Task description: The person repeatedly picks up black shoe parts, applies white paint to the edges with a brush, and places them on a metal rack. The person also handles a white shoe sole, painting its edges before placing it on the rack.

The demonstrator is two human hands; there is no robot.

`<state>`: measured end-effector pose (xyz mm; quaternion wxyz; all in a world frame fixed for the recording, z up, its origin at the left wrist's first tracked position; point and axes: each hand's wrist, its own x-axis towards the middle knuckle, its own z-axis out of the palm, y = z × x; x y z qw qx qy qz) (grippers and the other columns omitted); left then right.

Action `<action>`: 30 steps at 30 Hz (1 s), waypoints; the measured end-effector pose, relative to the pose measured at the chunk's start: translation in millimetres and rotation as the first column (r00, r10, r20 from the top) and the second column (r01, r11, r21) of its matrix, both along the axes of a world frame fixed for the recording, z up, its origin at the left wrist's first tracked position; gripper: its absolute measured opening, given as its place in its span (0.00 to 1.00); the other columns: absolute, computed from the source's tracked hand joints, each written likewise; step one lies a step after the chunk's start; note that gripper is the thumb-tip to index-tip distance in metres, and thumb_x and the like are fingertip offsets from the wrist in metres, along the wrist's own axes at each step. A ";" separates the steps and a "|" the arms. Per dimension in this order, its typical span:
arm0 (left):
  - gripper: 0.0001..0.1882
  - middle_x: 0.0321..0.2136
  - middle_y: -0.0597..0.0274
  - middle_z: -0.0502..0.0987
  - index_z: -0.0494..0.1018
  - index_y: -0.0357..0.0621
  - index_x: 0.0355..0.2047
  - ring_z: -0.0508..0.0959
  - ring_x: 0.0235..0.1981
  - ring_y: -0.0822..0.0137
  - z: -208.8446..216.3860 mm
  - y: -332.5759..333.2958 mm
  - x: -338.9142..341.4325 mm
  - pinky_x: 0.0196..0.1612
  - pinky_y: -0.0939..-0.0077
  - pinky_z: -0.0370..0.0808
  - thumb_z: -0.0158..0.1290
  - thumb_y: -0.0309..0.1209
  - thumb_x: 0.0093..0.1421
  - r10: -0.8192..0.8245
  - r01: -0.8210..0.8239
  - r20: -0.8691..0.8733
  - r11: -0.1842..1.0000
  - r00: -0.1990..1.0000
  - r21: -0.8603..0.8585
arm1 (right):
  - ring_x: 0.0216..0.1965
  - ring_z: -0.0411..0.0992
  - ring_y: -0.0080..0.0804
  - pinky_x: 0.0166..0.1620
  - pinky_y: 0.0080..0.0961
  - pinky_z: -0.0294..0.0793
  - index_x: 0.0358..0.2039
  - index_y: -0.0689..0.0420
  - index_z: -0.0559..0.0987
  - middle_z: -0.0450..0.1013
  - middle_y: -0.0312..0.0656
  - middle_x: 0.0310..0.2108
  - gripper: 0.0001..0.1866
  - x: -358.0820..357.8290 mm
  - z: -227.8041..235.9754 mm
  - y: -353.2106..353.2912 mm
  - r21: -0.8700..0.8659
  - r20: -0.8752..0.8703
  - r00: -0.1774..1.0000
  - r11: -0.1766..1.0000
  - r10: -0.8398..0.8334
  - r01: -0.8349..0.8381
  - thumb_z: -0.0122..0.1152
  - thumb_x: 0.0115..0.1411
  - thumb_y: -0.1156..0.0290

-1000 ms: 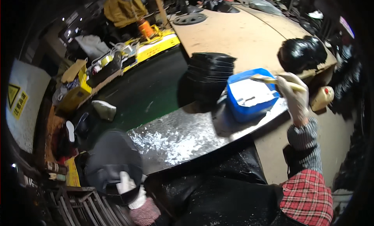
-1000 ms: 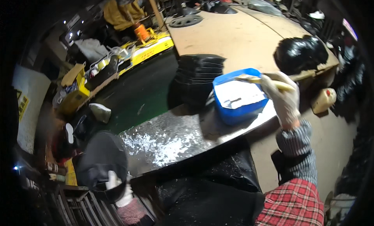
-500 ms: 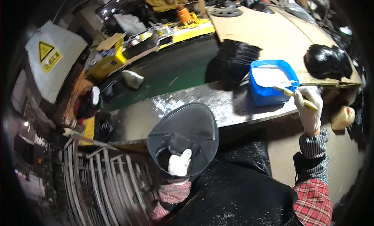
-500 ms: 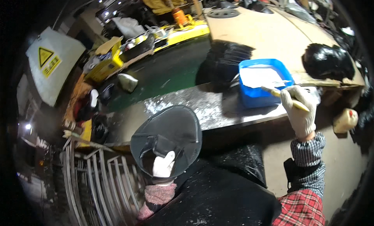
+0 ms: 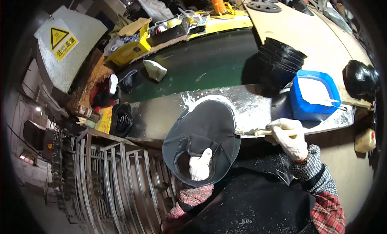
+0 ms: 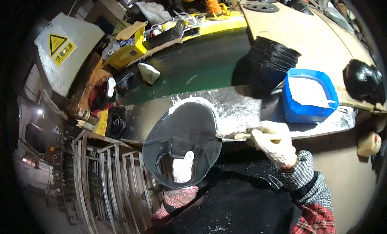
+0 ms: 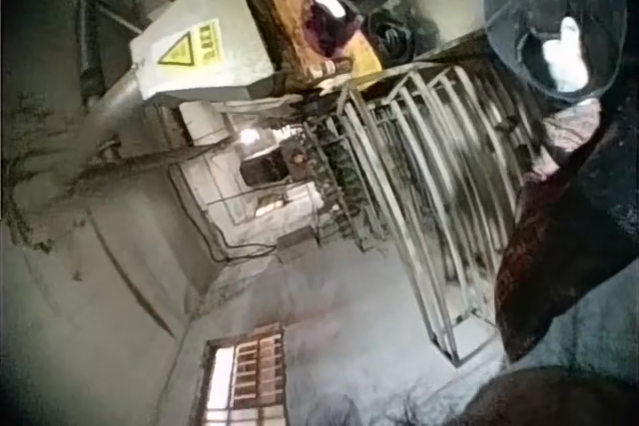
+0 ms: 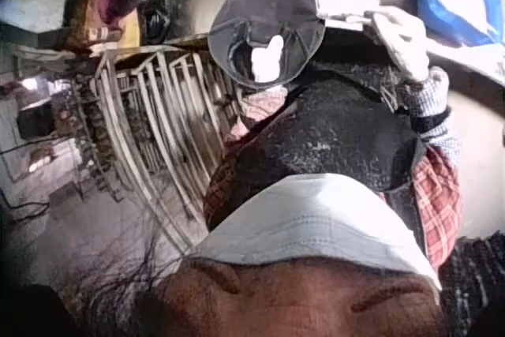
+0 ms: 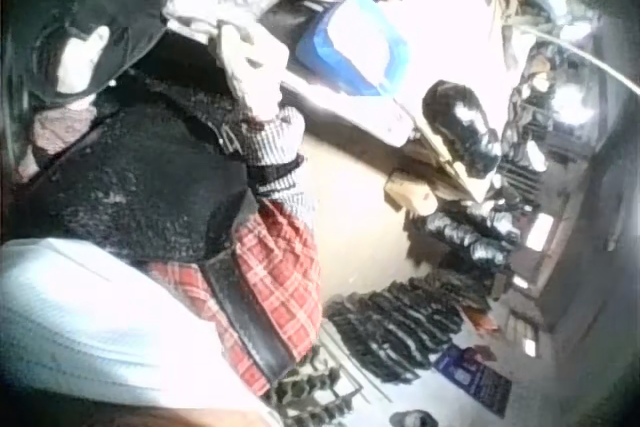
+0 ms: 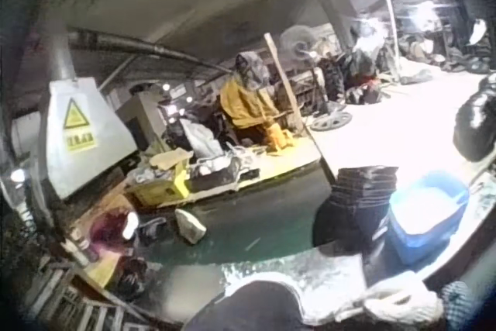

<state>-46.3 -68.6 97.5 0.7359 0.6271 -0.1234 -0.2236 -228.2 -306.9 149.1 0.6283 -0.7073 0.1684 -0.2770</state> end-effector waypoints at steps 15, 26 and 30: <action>0.09 0.25 0.63 0.77 0.76 0.36 0.34 0.76 0.24 0.72 -35.0 -14.5 70.1 0.27 0.75 0.71 0.50 0.28 0.68 -0.357 0.125 0.410 0.861 0.839 0.494 | 0.27 0.79 0.38 0.36 0.30 0.82 0.42 0.59 0.82 0.79 0.43 0.29 0.15 56.7 62.5 39.4 -0.555 0.094 0.717 0.635 0.690 -0.538 0.66 0.61 0.62; 0.07 0.34 0.59 0.79 0.74 0.37 0.40 0.78 0.36 0.69 62.8 -18.0 28.8 0.41 0.71 0.76 0.53 0.29 0.66 -0.243 0.244 -0.058 0.970 0.968 0.018 | 0.30 0.77 0.24 0.33 0.21 0.77 0.41 0.65 0.80 0.78 0.42 0.29 0.10 -12.3 27.3 -21.4 -0.200 0.082 0.997 0.980 0.018 -0.001 0.60 0.63 0.73; 0.14 0.38 0.61 0.78 0.73 0.36 0.49 0.76 0.39 0.72 108.6 -13.4 -3.4 0.44 0.75 0.74 0.54 0.31 0.66 -0.056 0.035 0.089 0.975 0.994 0.219 | 0.35 0.77 0.31 0.40 0.23 0.78 0.47 0.68 0.78 0.78 0.47 0.36 0.14 11.9 36.0 -32.1 -0.442 0.225 0.970 0.878 -0.091 0.185 0.52 0.69 0.72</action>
